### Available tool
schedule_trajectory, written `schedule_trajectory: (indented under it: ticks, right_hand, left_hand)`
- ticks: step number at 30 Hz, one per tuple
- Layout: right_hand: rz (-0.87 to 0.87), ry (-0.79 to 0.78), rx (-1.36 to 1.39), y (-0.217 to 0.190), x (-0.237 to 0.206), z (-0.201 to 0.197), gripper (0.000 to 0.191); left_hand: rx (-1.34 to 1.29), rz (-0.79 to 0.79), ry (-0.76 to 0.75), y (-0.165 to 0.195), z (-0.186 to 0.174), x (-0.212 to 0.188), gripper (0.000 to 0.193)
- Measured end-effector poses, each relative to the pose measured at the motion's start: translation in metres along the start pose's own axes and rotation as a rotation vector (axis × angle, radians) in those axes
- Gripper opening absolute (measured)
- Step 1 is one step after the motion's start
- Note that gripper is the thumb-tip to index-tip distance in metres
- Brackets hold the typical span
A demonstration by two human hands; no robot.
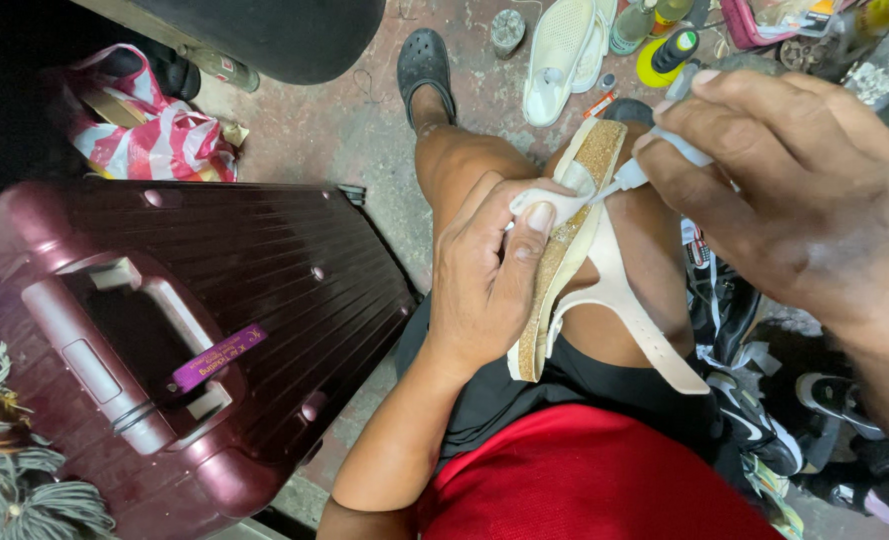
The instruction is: The person sits holding a white sandal on their lap and applies glue from a small squeeze bottle along the edge where the strap meets the sole. They press and rub the strap against the sole, turn the sandal over to treat other spots, and hold the shoe up to view the treated areas.
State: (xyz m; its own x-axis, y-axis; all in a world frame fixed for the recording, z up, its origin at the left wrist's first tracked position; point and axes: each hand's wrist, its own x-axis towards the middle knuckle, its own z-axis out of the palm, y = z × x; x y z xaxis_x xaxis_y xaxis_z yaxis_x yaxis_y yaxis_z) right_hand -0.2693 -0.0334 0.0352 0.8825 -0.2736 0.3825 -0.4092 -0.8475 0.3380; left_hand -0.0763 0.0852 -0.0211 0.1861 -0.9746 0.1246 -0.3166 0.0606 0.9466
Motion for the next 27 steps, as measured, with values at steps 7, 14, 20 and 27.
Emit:
schedule_trajectory:
  ticks: [7, 14, 20, 27]
  right_hand:
    - [-0.021, 0.014, -0.035, 0.000, 0.001, 0.003, 0.026]
    - [-0.016, -0.010, -0.021, 0.005, 0.006, 0.004, 0.026]
    - [0.099, -0.079, 0.108, 0.001, -0.008, 0.011, 0.033]
    - [0.597, 0.112, 1.037, -0.020, -0.034, 0.049, 0.032]
  left_hand:
    - [-0.029, -0.008, -0.007, 0.000, 0.000, -0.001, 0.025]
    - [-0.070, -0.006, 0.002, -0.003, 0.001, -0.002, 0.025]
    - [-0.092, 0.036, 0.001, -0.010, -0.002, -0.004, 0.022]
    - [-0.024, -0.006, 0.045, -0.013, -0.003, -0.016, 0.022]
